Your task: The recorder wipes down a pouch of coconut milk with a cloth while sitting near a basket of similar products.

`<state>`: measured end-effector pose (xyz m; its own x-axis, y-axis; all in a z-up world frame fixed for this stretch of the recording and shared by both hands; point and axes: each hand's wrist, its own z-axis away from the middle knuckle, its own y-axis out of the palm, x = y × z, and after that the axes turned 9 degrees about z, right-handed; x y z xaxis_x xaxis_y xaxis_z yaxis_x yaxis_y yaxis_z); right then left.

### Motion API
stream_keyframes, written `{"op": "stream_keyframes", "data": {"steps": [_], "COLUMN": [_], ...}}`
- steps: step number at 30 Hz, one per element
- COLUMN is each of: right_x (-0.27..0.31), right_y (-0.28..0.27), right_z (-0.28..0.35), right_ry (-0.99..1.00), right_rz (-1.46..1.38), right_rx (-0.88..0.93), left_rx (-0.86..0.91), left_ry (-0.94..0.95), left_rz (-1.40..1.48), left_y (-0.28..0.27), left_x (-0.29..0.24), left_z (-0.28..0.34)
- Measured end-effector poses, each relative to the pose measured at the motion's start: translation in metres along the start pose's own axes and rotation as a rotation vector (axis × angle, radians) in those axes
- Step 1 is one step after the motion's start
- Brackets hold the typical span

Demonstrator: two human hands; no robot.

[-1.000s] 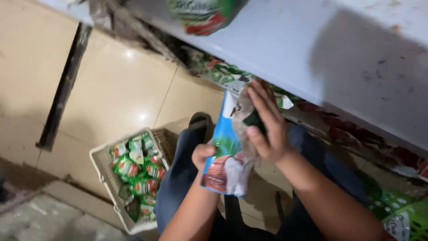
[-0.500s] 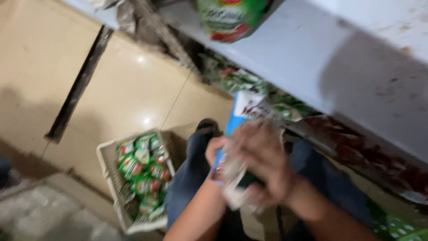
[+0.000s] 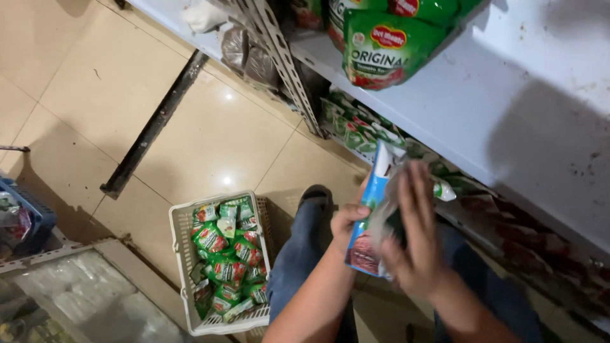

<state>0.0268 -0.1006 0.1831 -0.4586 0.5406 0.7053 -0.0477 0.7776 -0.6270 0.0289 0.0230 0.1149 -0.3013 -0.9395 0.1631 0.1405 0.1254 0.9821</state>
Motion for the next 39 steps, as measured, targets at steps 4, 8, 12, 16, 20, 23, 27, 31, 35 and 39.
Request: {"op": "stream_keyframes", "data": {"steps": [4, 8, 12, 16, 20, 23, 27, 31, 35, 39], "right_x": [0.037, 0.043, 0.012, -0.019, -0.048, -0.057, -0.052, -0.055, -0.065, -0.063], "right_y": [-0.013, -0.026, -0.023, -0.010, 0.000, 0.000, -0.007, -0.004, 0.004, 0.003], "right_z": [-0.004, -0.016, -0.019, -0.019, -0.012, -0.014, -0.023, -0.010, -0.006, 0.005], "right_ry": [-0.142, -0.250, -0.274, -0.217, -0.198, -0.139, -0.109, -0.001, 0.095, 0.150], "right_rz": [0.107, -0.043, -0.101, -0.147, -0.148, -0.167, -0.141, -0.136, -0.123, -0.080], "right_rx": [0.153, 0.258, 0.247, 0.137, 0.037, 0.001, -0.042, -0.037, -0.111, -0.155], "left_rx": [0.067, 0.080, 0.074, -0.143, -0.298, -0.413, -0.421, -0.327, -0.219, -0.198], "left_ry": [-0.107, -0.117, -0.137, -0.003, 0.069, 0.018, 0.088, 0.085, 0.095, 0.095], "left_rz": [0.102, 0.236, 0.351, 0.096, -0.127, -0.028, -0.031, -0.012, -0.152, -0.180], "left_y": [-0.041, -0.036, -0.034, -0.064, -0.025, -0.009, -0.066, -0.055, -0.033, -0.015], "left_x": [-0.008, -0.006, 0.002, 0.006, 0.016, 0.017, 0.020, 0.027, 0.030, 0.033], "left_z": [0.013, 0.007, 0.002, -0.008, -0.011, -0.007, -0.008, 0.000, -0.003, -0.002]}}
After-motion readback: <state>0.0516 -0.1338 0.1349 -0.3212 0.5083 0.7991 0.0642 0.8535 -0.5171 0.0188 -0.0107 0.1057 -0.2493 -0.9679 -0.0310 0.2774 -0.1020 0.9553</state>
